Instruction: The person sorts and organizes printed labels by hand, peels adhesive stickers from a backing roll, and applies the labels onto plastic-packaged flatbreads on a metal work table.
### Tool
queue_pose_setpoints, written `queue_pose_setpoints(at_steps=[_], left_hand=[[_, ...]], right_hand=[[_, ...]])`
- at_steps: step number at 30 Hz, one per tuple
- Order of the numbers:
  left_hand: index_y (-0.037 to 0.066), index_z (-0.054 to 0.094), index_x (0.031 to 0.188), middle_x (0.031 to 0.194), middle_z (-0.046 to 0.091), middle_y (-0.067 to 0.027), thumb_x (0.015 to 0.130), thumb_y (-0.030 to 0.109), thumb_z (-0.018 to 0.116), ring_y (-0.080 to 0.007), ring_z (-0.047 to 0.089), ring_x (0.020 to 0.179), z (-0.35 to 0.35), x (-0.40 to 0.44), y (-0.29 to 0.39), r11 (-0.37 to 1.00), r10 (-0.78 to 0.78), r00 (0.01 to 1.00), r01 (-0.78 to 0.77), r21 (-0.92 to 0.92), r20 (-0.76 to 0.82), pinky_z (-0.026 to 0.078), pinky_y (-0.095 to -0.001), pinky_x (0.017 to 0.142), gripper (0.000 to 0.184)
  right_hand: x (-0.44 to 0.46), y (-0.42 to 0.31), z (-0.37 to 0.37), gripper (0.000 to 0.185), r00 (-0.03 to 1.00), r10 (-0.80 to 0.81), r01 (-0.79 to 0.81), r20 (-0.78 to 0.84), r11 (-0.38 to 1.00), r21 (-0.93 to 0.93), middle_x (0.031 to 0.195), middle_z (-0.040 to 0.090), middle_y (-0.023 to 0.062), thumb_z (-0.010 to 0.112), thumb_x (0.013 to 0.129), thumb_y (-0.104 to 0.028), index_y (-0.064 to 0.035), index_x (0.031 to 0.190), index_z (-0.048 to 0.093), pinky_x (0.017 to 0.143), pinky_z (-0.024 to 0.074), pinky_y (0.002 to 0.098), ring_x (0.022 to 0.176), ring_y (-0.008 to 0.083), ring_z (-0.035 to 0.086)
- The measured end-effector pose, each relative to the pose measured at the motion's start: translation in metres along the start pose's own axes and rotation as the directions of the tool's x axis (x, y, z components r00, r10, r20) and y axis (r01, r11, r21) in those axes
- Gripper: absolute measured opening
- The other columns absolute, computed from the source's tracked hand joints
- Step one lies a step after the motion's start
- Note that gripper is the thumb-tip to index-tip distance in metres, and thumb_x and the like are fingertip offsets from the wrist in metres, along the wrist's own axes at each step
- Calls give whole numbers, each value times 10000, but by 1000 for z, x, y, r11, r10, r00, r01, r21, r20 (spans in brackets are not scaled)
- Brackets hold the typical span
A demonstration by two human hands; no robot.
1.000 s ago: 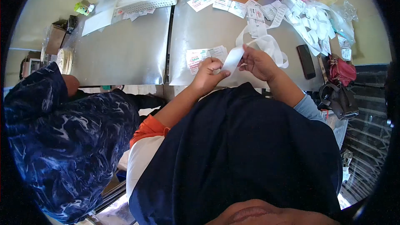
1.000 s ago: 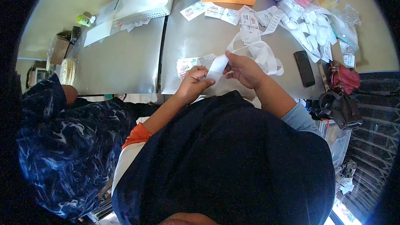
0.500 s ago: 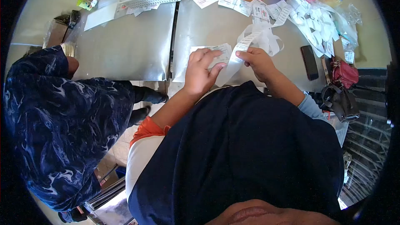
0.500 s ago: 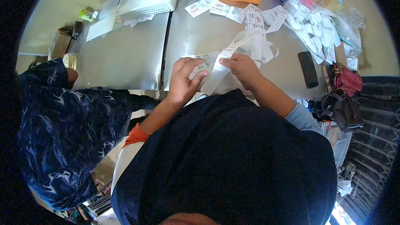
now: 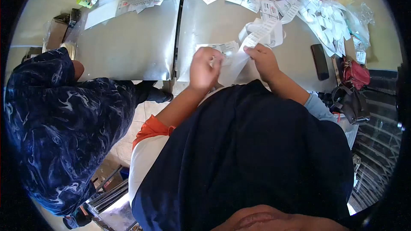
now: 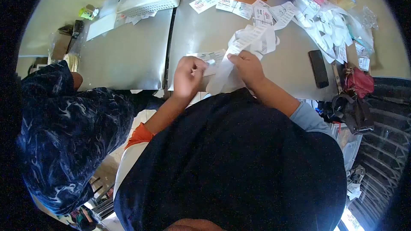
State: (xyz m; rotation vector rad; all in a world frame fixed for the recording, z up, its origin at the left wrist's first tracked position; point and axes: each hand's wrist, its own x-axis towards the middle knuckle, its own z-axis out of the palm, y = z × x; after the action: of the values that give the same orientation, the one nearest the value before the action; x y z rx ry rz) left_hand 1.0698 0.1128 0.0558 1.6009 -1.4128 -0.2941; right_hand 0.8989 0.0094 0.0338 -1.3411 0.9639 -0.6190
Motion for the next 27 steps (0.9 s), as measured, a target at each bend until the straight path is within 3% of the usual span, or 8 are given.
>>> queue_pose_setpoints(at_steps=[1, 4, 5, 8, 11, 14, 20, 27], left_hand=[[7, 631, 833, 740, 591, -120, 794, 133, 611, -229, 562, 684, 5, 6, -15, 808, -555, 819, 573, -141, 145, 451, -334, 645, 134], [-34, 639, 834, 733, 623, -161, 769, 171, 643, -239, 597, 657, 12, 9, -40, 807, -571, 781, 591, -1, 254, 455, -343, 616, 215], [-29, 656, 819, 728, 634, -171, 753, 209, 654, -274, 609, 672, 15, 9, -44, 794, -595, 749, 605, 67, 291, 464, -353, 636, 247], [-10, 669, 804, 803, 623, -192, 751, 223, 654, -309, 604, 730, 29, 5, -64, 776, -629, 715, 601, 190, 306, 473, -377, 683, 239], [-11, 665, 819, 811, 628, -181, 766, 232, 630, -252, 613, 739, 39, -2, -76, 792, -609, 745, 548, 269, 273, 471, -353, 674, 252], [28, 685, 805, 979, 552, -198, 752, 265, 649, -326, 551, 890, 37, 1, -51, 771, -608, 768, 509, 384, 203, 452, -388, 803, 245], [17, 672, 865, 992, 554, -178, 739, 340, 658, -334, 545, 896, 59, -8, -50, 718, -498, 864, 360, 595, 78, 457, -390, 805, 346], [20, 614, 984, 1022, 540, -178, 698, 467, 681, -325, 549, 931, 27, 11, -39, 529, -697, 705, 378, 759, 134, 473, -404, 786, 535]], right_hand=[[4, 6, -2, 268, 990, -140, 139, -20, 989, -49, 625, 524, 77, 617, 785, -253, 0, 701, 586, 596, 409, 343, 630, 209, 515], [12, 16, -10, 269, 808, -439, 589, 394, 629, -507, 718, 569, 143, 585, 787, -252, 10, 724, 589, 657, 435, 399, 711, 303, 549], [16, 18, -11, 257, 809, -297, 578, 507, 559, -595, 802, 575, 171, 571, 777, -238, 9, 706, 589, 689, 437, 425, 771, 351, 541], [17, 34, -4, 244, 784, -295, 603, 546, 568, -560, 819, 577, 165, 550, 786, -222, 9, 716, 587, 719, 439, 433, 798, 346, 548], [18, 44, -2, 235, 776, -368, 627, 512, 532, -569, 826, 577, 163, 536, 791, -213, 9, 726, 581, 734, 443, 441, 814, 350, 551], [21, 46, -4, 238, 814, -253, 564, 523, 555, -611, 822, 581, 165, 526, 793, -216, 9, 732, 577, 734, 446, 441, 825, 352, 554], [19, 39, 0, 245, 869, -200, 484, 453, 541, -688, 795, 584, 165, 519, 782, -231, 0, 725, 578, 738, 445, 442, 823, 350, 558], [20, 45, -2, 238, 861, -256, 502, 439, 560, -659, 838, 598, 167, 521, 784, -227, -3, 744, 591, 756, 448, 421, 848, 346, 555]])
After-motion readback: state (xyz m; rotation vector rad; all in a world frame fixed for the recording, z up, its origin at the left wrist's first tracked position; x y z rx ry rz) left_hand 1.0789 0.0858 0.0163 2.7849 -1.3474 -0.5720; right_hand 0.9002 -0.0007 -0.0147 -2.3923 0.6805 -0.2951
